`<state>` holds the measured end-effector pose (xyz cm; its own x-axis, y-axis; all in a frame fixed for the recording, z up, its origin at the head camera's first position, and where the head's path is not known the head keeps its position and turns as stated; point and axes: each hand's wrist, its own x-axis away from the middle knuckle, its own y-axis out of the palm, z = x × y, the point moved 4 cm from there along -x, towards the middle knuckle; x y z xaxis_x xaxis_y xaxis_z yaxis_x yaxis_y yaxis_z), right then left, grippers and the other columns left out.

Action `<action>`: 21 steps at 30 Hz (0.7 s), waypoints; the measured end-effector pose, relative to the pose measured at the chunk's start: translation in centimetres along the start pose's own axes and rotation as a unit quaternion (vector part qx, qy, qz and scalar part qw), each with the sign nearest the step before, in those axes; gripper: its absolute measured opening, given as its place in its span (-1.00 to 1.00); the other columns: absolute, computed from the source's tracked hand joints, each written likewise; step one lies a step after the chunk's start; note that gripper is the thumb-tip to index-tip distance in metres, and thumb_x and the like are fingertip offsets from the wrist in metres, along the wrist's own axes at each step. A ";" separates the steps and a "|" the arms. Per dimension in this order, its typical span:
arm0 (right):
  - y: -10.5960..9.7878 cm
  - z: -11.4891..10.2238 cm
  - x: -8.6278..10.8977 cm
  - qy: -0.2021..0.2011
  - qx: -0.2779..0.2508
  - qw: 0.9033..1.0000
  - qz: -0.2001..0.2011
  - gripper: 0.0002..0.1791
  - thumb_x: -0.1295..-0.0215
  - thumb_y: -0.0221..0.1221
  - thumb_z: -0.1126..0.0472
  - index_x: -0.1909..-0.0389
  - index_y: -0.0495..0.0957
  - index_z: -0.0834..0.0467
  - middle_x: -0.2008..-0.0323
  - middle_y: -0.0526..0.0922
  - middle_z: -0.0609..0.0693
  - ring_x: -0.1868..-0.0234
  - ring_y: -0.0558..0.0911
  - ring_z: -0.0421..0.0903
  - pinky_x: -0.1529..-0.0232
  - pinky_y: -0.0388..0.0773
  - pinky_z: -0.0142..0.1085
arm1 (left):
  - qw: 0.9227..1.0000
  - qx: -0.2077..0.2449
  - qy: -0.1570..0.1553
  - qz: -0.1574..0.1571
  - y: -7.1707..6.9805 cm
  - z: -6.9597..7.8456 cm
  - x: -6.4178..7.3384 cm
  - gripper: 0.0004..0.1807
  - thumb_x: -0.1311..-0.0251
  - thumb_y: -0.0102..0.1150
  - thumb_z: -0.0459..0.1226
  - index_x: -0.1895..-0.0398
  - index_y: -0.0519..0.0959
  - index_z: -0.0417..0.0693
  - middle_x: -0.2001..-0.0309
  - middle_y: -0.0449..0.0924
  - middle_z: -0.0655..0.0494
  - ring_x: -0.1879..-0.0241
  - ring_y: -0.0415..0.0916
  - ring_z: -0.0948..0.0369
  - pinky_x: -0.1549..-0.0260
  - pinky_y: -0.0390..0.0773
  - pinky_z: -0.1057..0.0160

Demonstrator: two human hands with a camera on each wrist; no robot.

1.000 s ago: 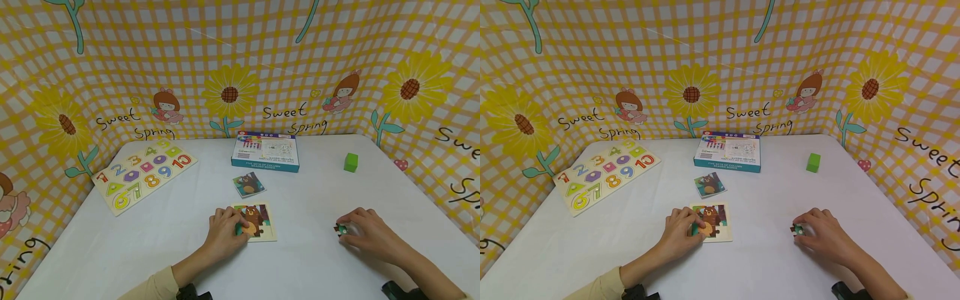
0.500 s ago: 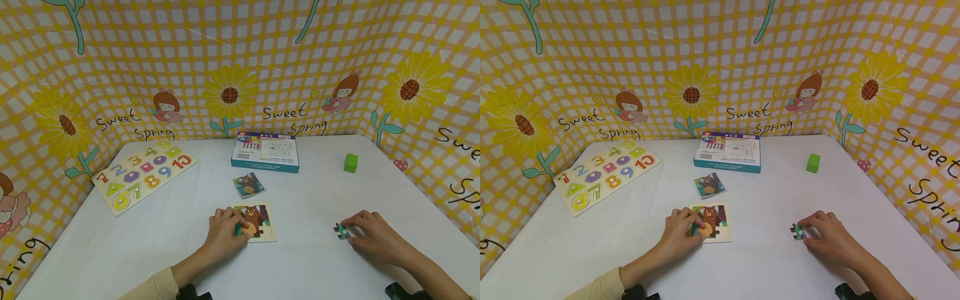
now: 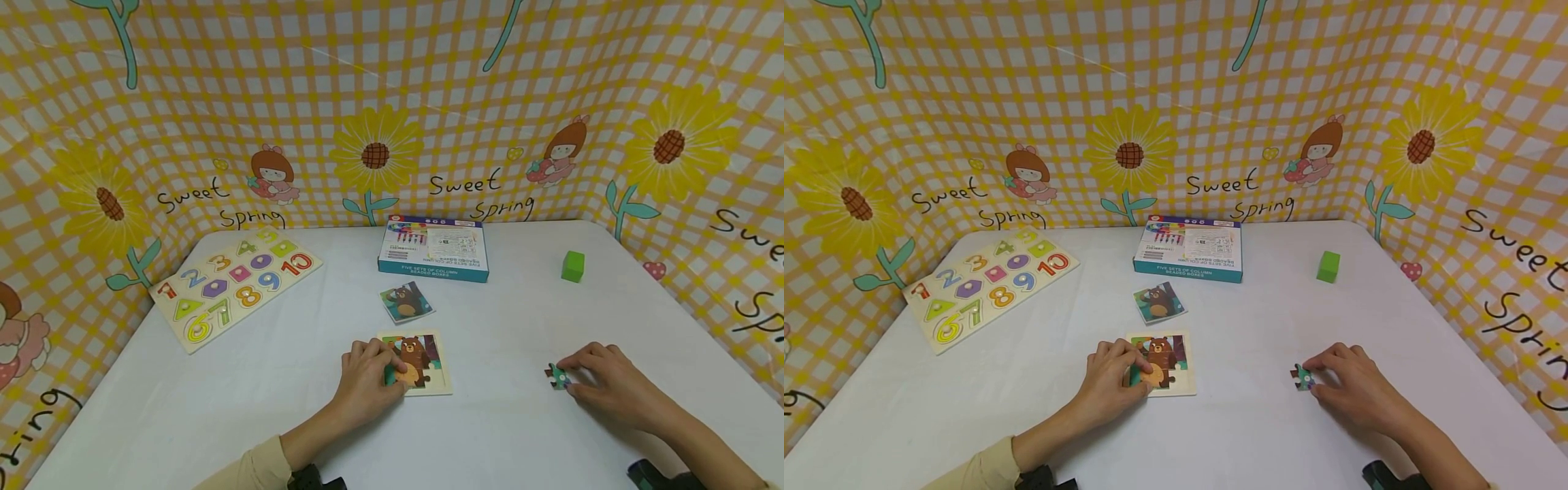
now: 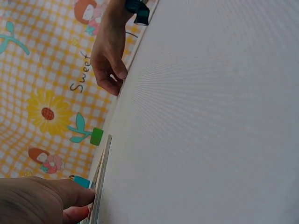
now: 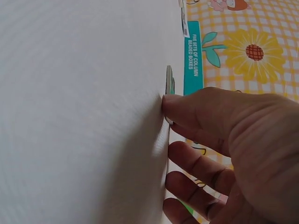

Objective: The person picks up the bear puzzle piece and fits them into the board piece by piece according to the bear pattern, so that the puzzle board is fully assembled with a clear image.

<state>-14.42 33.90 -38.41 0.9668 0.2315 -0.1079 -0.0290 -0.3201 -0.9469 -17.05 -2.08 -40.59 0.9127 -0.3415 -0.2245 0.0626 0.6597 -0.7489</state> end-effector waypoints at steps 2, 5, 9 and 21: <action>0.0 0.0 0.0 -0.001 -0.001 1.000 0.002 -0.67 0.07 0.40 0.17 0.20 0.64 0.00 0.19 0.56 -0.09 0.17 0.39 -0.12 0.28 0.31 -0.37 | 1.000 0.000 0.000 0.000 0.0 0.0 0.0 -0.91 0.06 0.26 -0.19 0.42 0.61 0.16 0.19 0.46 0.21 0.13 0.19 0.20 0.13 0.14 0.11; 0.0 0.0 0.0 -0.005 -0.001 1.000 0.008 -0.68 0.06 0.40 0.14 0.20 0.64 -0.01 0.20 0.56 -0.10 0.17 0.39 -0.13 0.28 0.31 -0.37 | 1.000 0.000 0.001 0.001 0.0 0.0 0.0 -0.91 0.06 0.27 -0.19 0.42 0.61 0.16 0.19 0.46 0.22 0.13 0.19 0.20 0.13 0.14 0.11; -0.1 -0.1 0.0 -0.014 -0.003 1.000 0.023 -0.70 0.05 0.40 0.11 0.22 0.63 -0.03 0.21 0.57 -0.13 0.17 0.37 -0.17 0.26 0.31 -0.38 | 1.000 -0.002 0.002 0.000 0.0 0.0 0.0 -0.91 0.06 0.27 -0.19 0.41 0.61 0.16 0.18 0.46 0.22 0.12 0.19 0.20 0.13 0.14 0.10; -0.4 -3.0 -1.1 -0.031 -0.024 0.999 0.017 -0.72 0.04 0.39 0.06 0.26 0.62 -0.05 0.19 0.55 -0.16 0.14 0.33 -0.21 0.18 0.36 -0.31 | 1.000 -0.002 -0.001 0.000 0.0 0.0 -0.1 -0.91 0.06 0.27 -0.19 0.42 0.61 0.16 0.18 0.46 0.21 0.11 0.19 0.19 0.14 0.14 0.11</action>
<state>-14.73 31.00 -37.01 0.9480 0.2752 -0.1596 -0.0482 -0.3714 -0.9272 -17.14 -2.07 -40.55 0.9138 -0.3395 -0.2228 0.0608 0.6570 -0.7515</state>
